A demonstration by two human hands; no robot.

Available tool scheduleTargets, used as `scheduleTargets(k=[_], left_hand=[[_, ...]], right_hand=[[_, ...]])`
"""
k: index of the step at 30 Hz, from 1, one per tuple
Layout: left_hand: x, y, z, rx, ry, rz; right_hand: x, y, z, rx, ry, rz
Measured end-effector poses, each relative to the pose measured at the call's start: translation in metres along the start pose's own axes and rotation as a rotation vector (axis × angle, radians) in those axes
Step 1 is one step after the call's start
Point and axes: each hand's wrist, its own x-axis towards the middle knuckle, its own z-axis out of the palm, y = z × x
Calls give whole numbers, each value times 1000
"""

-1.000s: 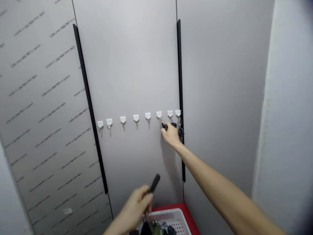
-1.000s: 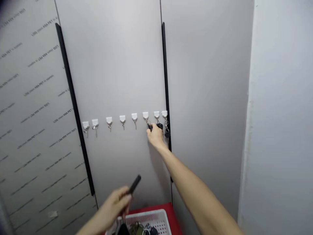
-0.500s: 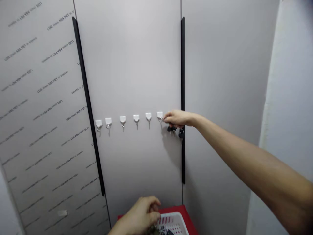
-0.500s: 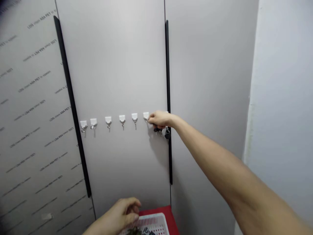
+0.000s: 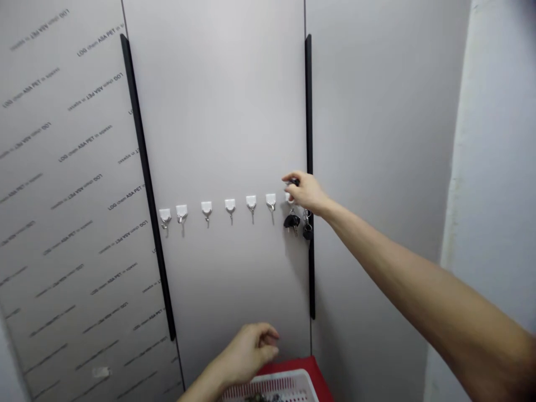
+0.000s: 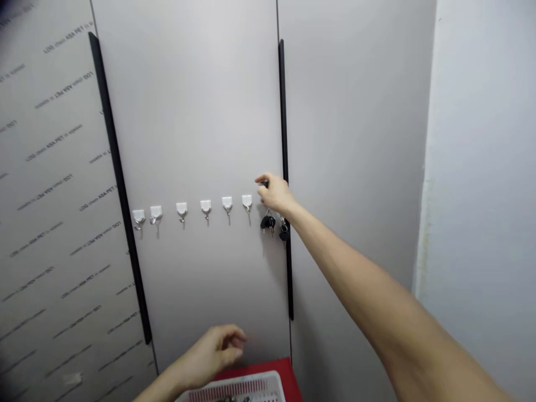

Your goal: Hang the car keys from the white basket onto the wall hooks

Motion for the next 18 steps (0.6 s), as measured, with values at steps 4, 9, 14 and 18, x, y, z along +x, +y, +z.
scheduleTargets(k=[4,9,14,18], left_hand=[[10,8,-4,-127,42,-24],[12,6,4,-174,37,6],[1,-4,-4,-136,68,-48],[0,-4,-7,-90,75,-46]], right_hand=[[-37,35,23,-227,179,135],[-50,48,45,-325,158,147],[-31,36,9,-371,79,189],[-5,18,-25,-414,-210,176]])
